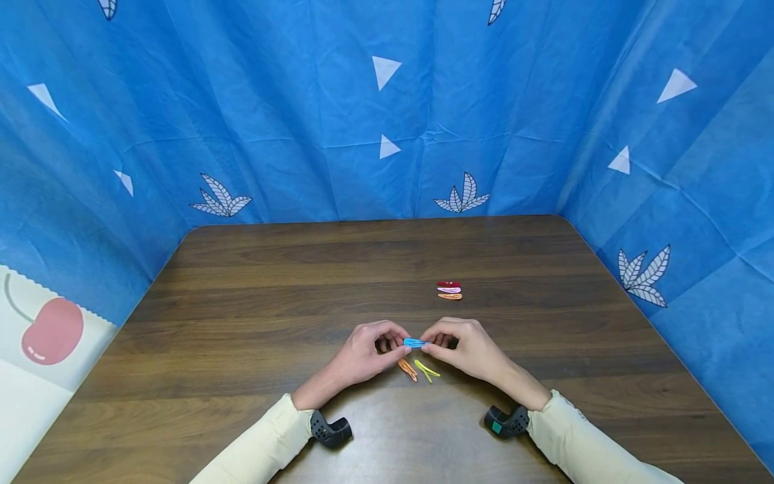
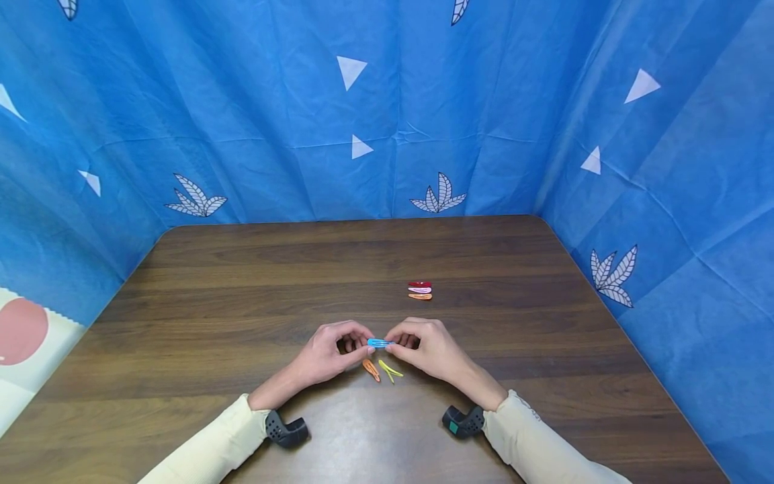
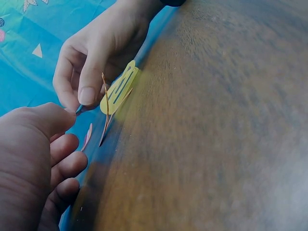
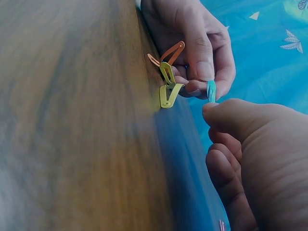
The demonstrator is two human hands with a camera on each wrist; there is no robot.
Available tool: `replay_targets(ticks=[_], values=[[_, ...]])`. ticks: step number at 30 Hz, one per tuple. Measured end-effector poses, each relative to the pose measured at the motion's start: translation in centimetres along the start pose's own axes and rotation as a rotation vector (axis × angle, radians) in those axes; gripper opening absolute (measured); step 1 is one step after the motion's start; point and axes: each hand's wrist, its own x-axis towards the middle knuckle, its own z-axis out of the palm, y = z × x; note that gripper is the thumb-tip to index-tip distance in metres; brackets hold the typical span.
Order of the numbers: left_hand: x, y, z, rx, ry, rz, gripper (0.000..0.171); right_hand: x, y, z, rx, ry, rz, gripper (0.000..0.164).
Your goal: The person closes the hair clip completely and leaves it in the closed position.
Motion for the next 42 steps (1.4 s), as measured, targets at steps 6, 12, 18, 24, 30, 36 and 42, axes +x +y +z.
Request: replay_targets(ticks=[6, 12, 18, 24, 30, 36, 42], values=[[-0.1, 0.0, 0.0, -0.009, 0.003, -0.008, 0.01, 0.0, 0.3, -0.1, -0.007, 0.028, -0.011, 0.014], [-0.2, -0.1, 0.0, -0.014, -0.005, -0.015, 0.011, 0.1, 0.6, -0.6, -0.03, 0.049, 0.012, 0.013], [-0.3, -0.1, -0.1, -0.003, -0.014, -0.013, 0.011, 0.2, 0.9, -1.2, -0.059, 0.072, 0.039, 0.015], [-0.3, -0.1, -0.1, 0.001, -0.019, -0.016, 0.009, 0.2, 1.6, -1.7, -0.092, 0.089, 0.064, 0.016], [-0.3, 0.0, -0.1, 0.002, -0.027, -0.018, 0.009, 0.3, 2.1, -2.3, -0.129, 0.127, 0.105, 0.016], [-0.3, -0.1, -0.2, -0.001, -0.033, -0.011, 0.009, 0.4, 2.6, -2.7, -0.139, 0.159, 0.151, 0.015], [-0.3, -0.1, -0.2, -0.006, -0.036, -0.007, 0.009, 0.5, 3.4, -3.0, -0.158, 0.186, 0.185, 0.015]])
